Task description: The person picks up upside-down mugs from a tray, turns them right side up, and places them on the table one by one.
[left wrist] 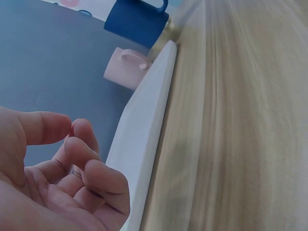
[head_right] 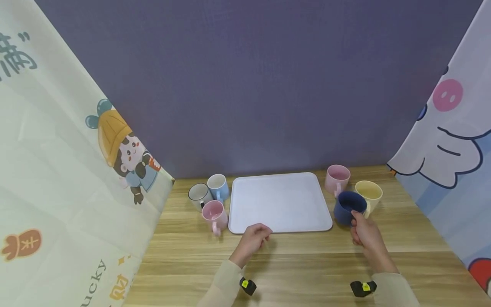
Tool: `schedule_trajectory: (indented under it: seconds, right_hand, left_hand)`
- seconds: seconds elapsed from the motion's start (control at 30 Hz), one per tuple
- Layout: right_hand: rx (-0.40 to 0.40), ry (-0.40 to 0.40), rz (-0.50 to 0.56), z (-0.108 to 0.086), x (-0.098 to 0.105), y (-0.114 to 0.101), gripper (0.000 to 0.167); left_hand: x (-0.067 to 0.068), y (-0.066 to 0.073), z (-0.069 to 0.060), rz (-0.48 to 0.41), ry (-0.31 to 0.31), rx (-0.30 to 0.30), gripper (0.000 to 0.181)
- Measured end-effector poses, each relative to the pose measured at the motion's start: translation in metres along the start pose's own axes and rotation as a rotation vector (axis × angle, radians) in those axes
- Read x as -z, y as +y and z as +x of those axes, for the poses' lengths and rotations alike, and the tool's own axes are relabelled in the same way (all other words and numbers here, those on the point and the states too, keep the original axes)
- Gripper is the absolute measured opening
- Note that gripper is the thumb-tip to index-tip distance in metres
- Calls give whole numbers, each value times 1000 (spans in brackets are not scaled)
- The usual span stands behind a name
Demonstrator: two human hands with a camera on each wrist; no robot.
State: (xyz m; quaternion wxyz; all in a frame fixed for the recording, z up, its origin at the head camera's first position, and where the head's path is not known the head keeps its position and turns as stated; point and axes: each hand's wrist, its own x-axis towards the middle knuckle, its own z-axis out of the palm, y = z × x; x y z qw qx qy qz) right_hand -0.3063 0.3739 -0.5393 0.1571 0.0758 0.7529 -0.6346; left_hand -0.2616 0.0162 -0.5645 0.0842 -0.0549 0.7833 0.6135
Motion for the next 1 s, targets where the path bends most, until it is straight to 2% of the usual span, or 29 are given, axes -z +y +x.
schedule_trajectory:
  seconds: [0.4, 0.57, 0.7, 0.77, 0.87, 0.93, 1.0]
  right_hand:
    - [-49, -17, -22, 8, 3, 18, 39]
    - [-55, -15, -1, 12, 4, 23, 39]
    - [-37, -30, -29, 13, 5, 24, 41]
    - [-24, -26, -89, 11, 3, 23, 43]
    - [8, 29, -267, 5, -1, 19, 53]
    - [45, 101, -403, 0, -6, 18, 59]
    - [49, 209, -501, -7, -11, 15, 61]
  left_hand:
    - [-2, -11, -3, -25, -2, 27, 19]
    - [-4, -14, -5, -49, 7, 19, 17]
    - [-3, -15, -6, -70, 30, 0, 18]
    - [-2, -14, -5, -81, 66, -33, 19]
    - [5, -9, -3, -64, 152, -135, 16]
    - [9, -4, -2, -34, 215, -189, 14]
    - [12, 1, -1, 7, 265, -236, 12]
